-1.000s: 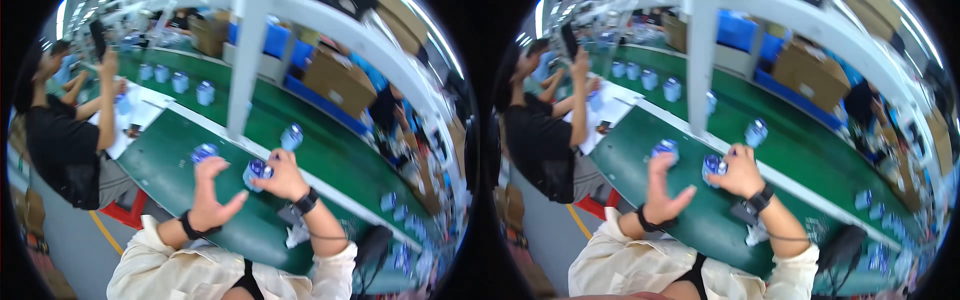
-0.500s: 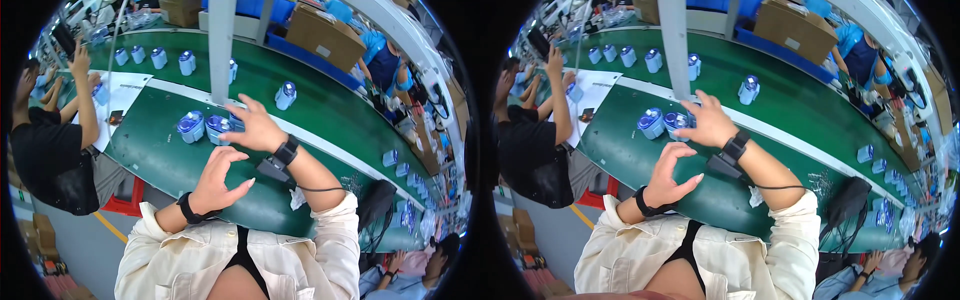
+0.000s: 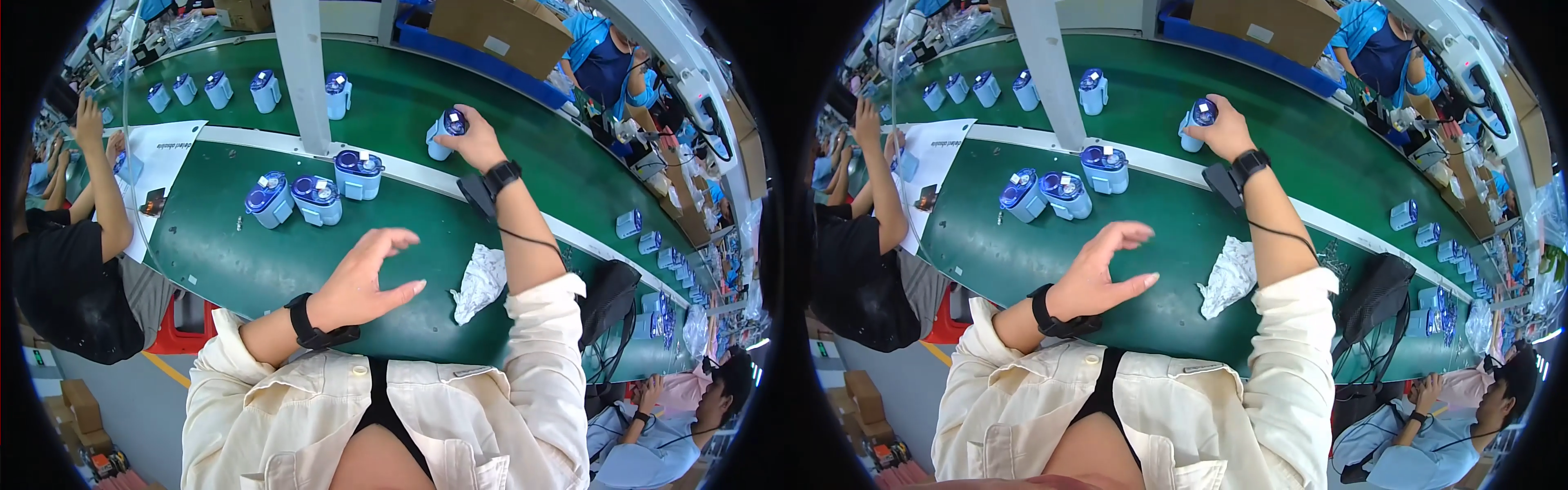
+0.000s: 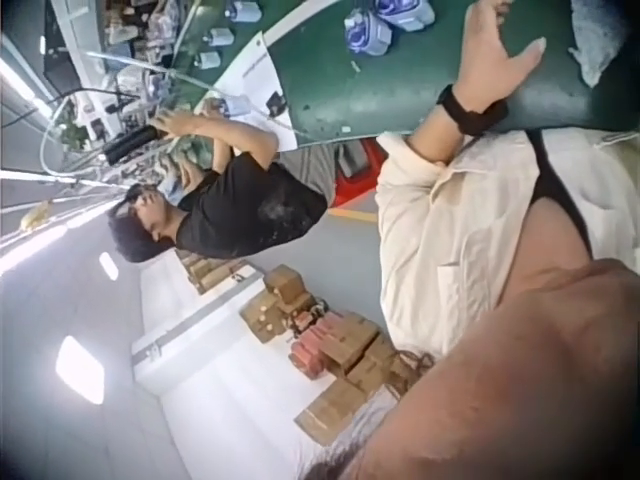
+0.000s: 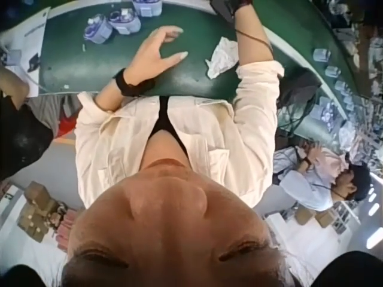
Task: The person wipes the top of a blue and white device with a cloth, inserts a small white component into a slot, and then places it on a conveyor belt.
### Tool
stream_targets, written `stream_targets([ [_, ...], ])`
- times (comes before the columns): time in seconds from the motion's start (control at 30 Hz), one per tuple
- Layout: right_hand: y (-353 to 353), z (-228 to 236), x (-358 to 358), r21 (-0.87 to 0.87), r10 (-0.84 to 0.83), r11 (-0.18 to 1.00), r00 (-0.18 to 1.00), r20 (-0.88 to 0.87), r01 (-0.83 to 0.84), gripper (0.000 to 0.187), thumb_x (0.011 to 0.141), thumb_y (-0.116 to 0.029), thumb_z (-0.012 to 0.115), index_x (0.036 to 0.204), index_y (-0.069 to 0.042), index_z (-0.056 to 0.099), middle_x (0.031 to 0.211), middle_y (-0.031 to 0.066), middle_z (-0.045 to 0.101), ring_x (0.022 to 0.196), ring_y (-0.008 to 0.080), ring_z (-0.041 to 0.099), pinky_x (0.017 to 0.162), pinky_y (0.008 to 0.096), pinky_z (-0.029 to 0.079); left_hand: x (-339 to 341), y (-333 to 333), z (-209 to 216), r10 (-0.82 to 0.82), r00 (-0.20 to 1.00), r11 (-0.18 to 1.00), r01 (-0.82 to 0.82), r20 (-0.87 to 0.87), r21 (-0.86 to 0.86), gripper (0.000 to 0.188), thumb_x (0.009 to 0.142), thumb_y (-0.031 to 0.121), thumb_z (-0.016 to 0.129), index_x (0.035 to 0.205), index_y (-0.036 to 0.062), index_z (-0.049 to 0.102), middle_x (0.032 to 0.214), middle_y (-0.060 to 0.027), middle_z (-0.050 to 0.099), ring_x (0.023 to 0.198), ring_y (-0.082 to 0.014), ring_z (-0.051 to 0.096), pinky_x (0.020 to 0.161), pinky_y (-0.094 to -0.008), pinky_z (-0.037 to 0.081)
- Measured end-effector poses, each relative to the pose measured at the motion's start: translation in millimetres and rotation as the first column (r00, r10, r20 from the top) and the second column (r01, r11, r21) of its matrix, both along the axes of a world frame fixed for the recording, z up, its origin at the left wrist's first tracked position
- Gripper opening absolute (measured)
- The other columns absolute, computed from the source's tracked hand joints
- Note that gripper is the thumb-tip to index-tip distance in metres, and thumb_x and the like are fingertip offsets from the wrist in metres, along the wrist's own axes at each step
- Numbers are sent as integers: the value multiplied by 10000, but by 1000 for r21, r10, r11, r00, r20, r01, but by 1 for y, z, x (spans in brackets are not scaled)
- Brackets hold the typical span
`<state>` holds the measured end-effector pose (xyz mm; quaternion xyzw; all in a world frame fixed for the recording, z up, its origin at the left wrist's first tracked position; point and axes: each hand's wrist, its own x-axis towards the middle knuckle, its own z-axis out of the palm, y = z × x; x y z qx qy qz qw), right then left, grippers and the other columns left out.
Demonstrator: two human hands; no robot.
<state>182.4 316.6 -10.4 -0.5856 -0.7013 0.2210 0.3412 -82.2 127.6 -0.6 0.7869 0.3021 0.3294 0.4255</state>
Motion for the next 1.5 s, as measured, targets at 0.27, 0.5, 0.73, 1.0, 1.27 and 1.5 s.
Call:
stream_targets([
  [0.27,-173,87,-20,-96,702,703,709,-68,-705,710,680,-88,815,1316,-5,511,1293,136,548,1191,254,539,1024,354,417,30,21,-6,0,976,992,28,217,-122,1060,653,237,882,1473,10,249,1330,-192,460,1229,-286,486,1026,-374,416],
  [0.5,-237,70,4,182,329,934,939,-100,-308,562,635,-128,846,1136,5,627,1094,156,593,991,301,593,893,373,471,50,3,-2,-133,985,954,158,112,-255,929,611,202,895,1383,21,411,1159,-158,569,1080,-309,567,924,-382,465],
  [0.73,-263,47,-31,458,24,888,998,51,-45,350,630,-89,840,926,-2,675,860,120,603,754,239,573,675,322,460,61,-2,-15,131,985,889,-168,113,426,599,643,105,833,1147,44,516,1002,-127,568,935,-334,570,790,-410,467],
  [1.0,-254,46,-34,299,23,954,981,-194,36,175,738,3,761,887,28,671,815,117,626,690,194,566,620,274,441,49,1,-23,80,992,935,-110,102,337,768,637,111,877,1254,47,422,1164,-178,512,1099,-331,525,880,-390,468],
  [1.27,-249,53,-41,78,-89,990,943,-320,120,82,812,45,693,891,55,673,796,121,638,666,170,579,599,263,461,50,2,-21,168,982,899,-187,82,397,778,634,74,871,1261,39,411,1154,-176,515,1090,-337,527,880,-395,471],
  [1.5,-245,38,-52,455,-153,881,988,10,132,144,800,51,693,944,56,687,811,135,645,607,181,561,575,261,436,48,3,-21,229,971,847,-231,64,478,712,667,37,821,1256,38,420,1156,-175,505,1082,-358,529,878,-409,468],
])
